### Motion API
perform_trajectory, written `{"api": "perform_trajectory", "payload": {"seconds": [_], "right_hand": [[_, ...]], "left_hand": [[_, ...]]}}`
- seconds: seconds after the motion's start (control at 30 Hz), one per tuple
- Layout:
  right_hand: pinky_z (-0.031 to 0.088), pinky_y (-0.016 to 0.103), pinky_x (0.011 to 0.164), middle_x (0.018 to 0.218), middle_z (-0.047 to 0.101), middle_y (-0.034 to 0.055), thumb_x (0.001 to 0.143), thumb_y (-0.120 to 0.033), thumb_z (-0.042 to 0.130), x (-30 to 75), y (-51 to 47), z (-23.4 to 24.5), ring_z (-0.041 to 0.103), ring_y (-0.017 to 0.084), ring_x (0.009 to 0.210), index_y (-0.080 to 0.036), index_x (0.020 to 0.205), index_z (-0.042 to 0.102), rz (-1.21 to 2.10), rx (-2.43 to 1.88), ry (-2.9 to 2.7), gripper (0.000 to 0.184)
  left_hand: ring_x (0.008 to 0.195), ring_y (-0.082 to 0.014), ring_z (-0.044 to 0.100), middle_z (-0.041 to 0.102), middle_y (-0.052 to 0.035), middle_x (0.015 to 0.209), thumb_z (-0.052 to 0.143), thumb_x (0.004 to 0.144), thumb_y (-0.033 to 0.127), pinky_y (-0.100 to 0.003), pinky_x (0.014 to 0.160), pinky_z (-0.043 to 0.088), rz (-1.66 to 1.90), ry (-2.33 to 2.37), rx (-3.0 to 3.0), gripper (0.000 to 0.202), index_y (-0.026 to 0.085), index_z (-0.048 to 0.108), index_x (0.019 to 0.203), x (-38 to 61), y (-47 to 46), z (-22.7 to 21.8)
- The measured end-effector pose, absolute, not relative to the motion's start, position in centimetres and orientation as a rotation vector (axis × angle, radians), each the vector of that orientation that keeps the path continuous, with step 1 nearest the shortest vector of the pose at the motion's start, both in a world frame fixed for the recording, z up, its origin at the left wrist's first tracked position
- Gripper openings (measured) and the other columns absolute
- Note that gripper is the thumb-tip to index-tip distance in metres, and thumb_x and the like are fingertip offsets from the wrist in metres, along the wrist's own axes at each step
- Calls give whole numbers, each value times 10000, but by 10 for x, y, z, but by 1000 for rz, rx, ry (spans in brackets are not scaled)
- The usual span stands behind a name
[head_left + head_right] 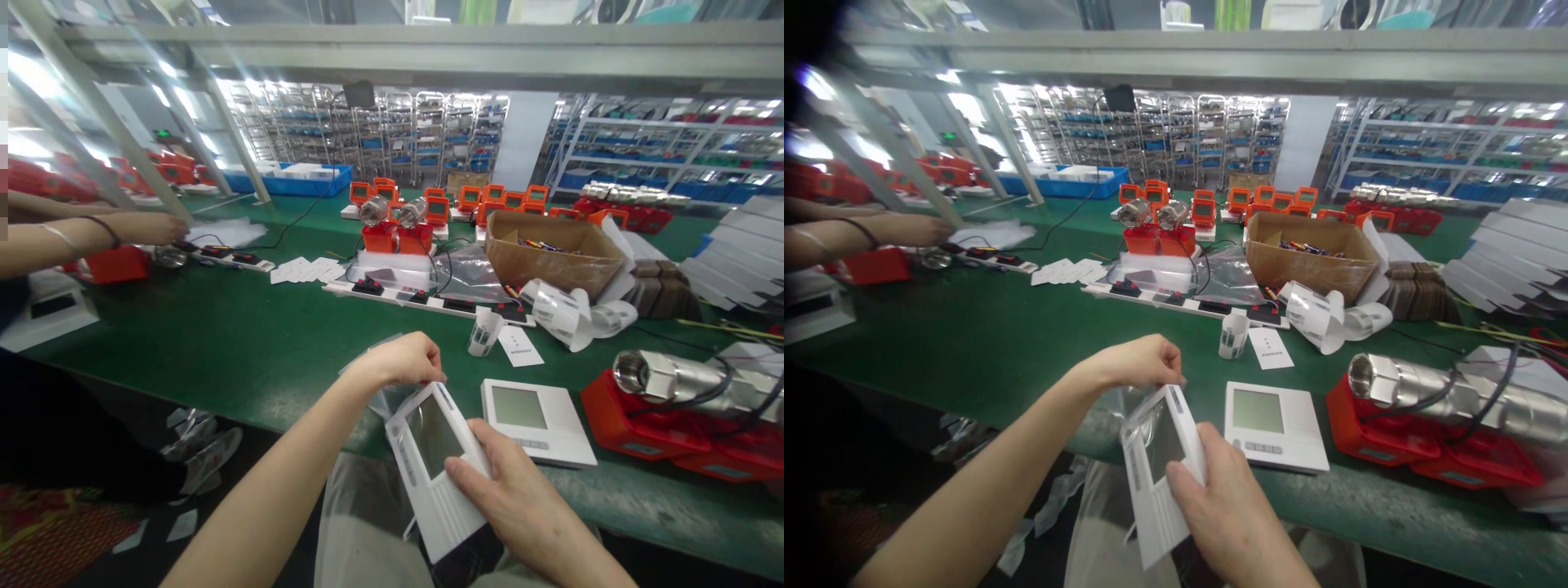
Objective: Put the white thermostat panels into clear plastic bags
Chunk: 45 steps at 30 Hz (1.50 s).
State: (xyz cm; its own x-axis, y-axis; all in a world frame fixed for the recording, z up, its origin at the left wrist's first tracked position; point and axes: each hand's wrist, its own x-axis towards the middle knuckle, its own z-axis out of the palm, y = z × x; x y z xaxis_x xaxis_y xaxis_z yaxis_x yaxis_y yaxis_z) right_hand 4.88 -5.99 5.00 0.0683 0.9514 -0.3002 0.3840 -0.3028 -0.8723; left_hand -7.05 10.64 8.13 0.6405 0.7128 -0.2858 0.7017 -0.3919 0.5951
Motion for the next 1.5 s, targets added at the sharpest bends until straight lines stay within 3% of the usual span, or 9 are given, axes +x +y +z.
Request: {"api": "perform_trajectory", "payload": {"seconds": [0.33,0.53,0.63,0.8,0.93,1.1,1.23,1.5], "right_hand": [[386,242,596,755,642,21,776,-277,572,51,-60,57,565,173,702,-168,864,631,1252,-1723,-1282,151],[377,251,612,768,641,30,797,-284,546,50,-55,58,562,184,728,-172,844,610,1217,-1743,-1339,137],[373,270,623,783,633,44,812,-283,518,49,-50,57,557,193,734,-168,871,593,1196,-1787,-1429,149],[372,268,598,751,630,38,804,-289,549,53,-48,55,545,179,698,-159,848,602,1127,-1782,-1383,147],[435,266,636,783,662,37,803,-355,600,60,-50,53,595,190,742,-153,868,628,1208,-1594,-1123,214],[485,295,631,841,699,72,763,-446,674,62,-51,43,650,206,712,-132,993,614,1515,-1361,-823,395],[495,282,670,854,721,88,743,-440,721,60,-50,43,676,202,734,-120,1058,616,1654,-1196,-626,461],[493,253,641,869,731,64,774,-418,714,50,-49,40,672,187,735,-133,1124,642,1591,-1162,-428,457]], "left_hand": [[777,-237,622,667,-36,789,451,831,139,-300,628,352,247,1229,2547,203,217,632,781,-79,64,93],[872,-239,644,672,-51,884,396,916,165,-322,727,428,213,1333,2617,225,201,615,874,-86,49,89],[857,-249,643,664,-56,867,403,928,189,-334,715,446,216,1373,2658,211,193,604,864,-78,44,90],[764,-233,595,606,-47,786,497,842,69,-311,607,438,296,1081,2910,136,173,577,807,-75,29,85],[737,-218,550,577,-44,806,480,879,91,-323,622,451,708,1077,2968,153,142,561,999,-96,15,65],[772,-213,558,568,-34,815,461,914,183,-326,653,453,849,1476,2626,101,175,536,848,-120,11,35],[707,-149,575,585,4,802,491,898,237,-263,650,472,916,1409,2100,99,202,547,824,-126,7,28],[658,-140,561,559,11,785,506,888,314,-245,584,454,1123,1601,1662,102,215,521,866,-106,-18,35]]}}
